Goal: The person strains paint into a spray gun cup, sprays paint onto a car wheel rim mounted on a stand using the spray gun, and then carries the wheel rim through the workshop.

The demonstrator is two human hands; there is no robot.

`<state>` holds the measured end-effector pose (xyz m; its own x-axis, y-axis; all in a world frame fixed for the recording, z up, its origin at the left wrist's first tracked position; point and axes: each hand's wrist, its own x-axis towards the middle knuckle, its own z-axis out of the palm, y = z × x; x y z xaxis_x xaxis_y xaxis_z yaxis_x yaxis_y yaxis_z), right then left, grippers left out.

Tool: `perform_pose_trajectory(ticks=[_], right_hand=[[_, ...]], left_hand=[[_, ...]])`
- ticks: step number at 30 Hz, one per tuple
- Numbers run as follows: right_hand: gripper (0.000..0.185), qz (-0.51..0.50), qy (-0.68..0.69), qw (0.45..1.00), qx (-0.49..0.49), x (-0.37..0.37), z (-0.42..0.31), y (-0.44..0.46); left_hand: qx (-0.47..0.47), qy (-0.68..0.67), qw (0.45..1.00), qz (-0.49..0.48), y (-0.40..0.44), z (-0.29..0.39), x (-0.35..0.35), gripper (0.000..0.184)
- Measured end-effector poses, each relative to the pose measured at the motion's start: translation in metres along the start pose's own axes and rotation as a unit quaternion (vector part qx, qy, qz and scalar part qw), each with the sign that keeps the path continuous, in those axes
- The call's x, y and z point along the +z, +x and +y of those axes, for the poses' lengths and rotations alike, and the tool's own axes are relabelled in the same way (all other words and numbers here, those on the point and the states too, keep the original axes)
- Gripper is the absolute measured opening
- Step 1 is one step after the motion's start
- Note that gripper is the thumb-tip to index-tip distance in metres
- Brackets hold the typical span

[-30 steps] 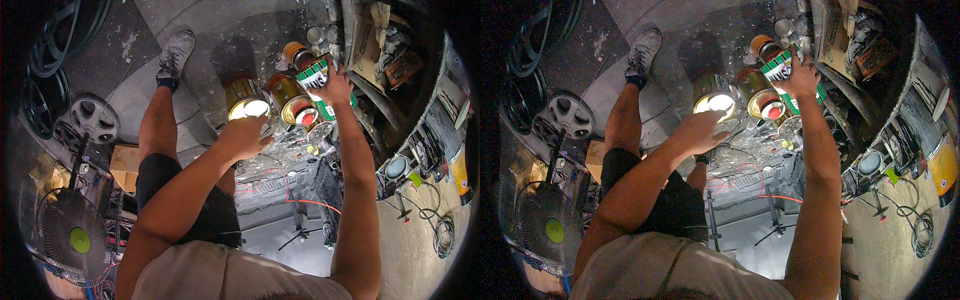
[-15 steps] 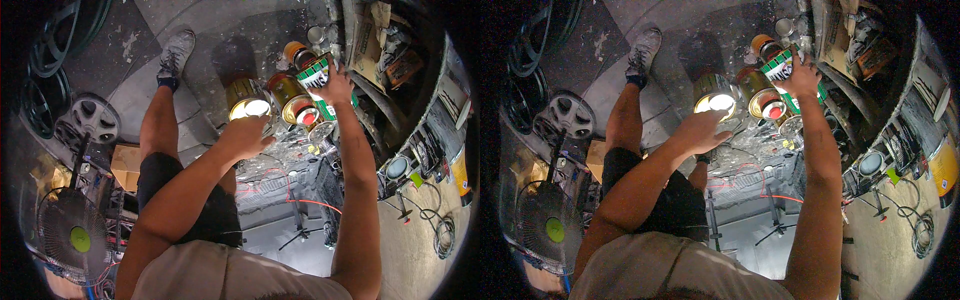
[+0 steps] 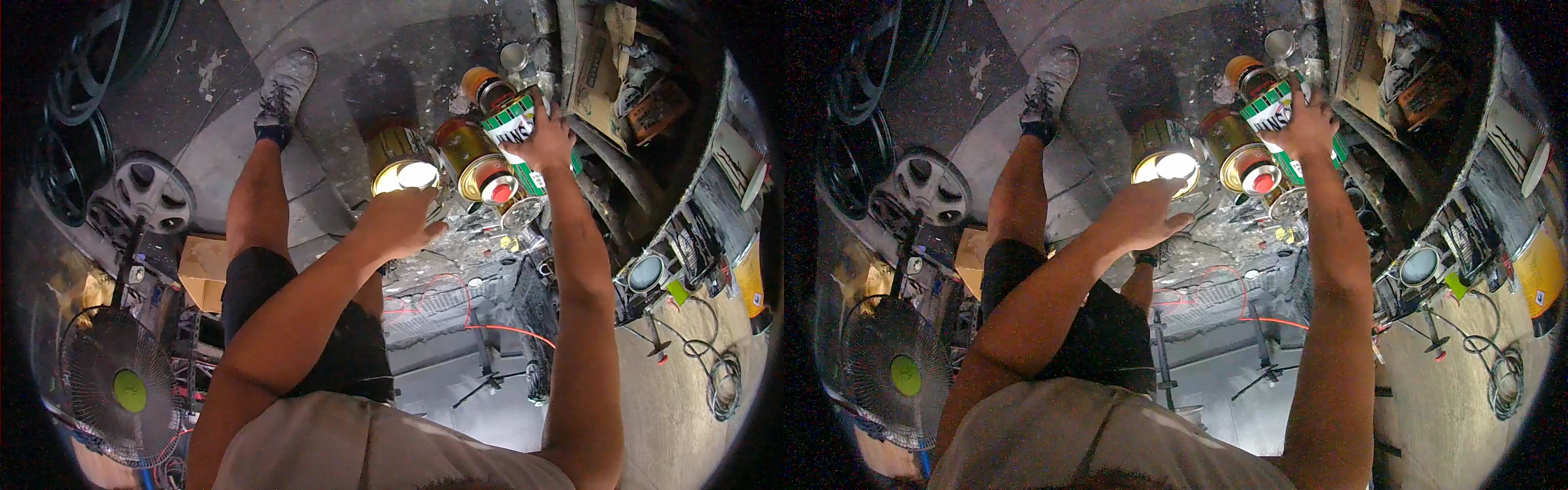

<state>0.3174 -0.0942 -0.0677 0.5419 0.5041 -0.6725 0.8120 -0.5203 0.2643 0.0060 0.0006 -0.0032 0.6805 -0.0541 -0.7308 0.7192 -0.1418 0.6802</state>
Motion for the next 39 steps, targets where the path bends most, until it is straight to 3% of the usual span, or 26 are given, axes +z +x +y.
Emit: perform_pose_trajectory(ticks=[39], right_hand=[[0.134, -0.027, -0.005, 1.000, 0.015, -0.006, -0.003, 0.000]], left_hand=[[0.001, 0.000, 1.000, 0.007, 0.001, -0.001, -0.001, 0.066]])
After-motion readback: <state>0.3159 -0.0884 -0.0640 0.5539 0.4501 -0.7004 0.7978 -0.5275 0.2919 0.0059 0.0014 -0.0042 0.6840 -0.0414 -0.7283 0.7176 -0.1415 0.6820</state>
